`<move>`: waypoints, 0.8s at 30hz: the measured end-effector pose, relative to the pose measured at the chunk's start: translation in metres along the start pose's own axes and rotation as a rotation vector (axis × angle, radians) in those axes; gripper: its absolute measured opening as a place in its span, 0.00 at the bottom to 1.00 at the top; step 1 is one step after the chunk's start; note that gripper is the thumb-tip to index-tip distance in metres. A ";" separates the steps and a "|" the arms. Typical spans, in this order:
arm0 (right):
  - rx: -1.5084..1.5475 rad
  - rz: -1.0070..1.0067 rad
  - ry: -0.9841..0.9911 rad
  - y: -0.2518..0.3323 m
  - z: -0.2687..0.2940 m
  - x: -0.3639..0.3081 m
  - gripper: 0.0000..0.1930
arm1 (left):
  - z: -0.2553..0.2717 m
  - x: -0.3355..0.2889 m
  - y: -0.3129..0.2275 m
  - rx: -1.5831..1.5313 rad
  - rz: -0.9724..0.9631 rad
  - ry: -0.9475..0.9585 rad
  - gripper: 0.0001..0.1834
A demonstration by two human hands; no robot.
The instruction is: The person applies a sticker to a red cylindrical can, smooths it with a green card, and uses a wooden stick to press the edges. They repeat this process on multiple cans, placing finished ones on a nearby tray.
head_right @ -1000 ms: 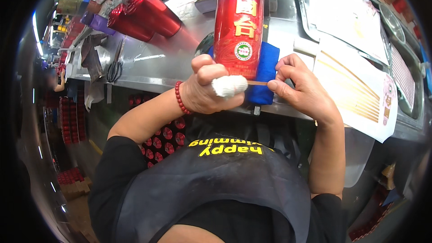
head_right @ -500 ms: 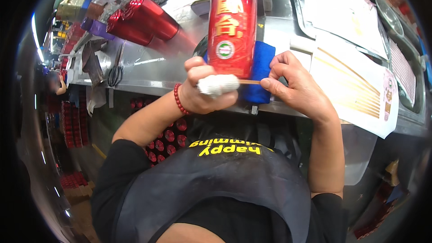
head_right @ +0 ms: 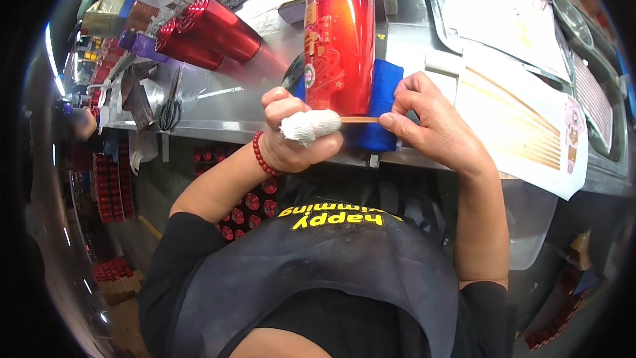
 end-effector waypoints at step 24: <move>-0.027 0.031 -0.033 0.001 -0.002 0.003 0.14 | -0.004 0.000 0.000 0.021 -0.015 0.003 0.15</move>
Point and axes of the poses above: each hand's wrist, its own x-axis towards the middle knuckle, its own z-axis out of the back of the hand, y = z × x, the point moved 8 cm from there along x, towards the middle knuckle, and after that the axes turned 1 degree about y, right-handed, at the moved point
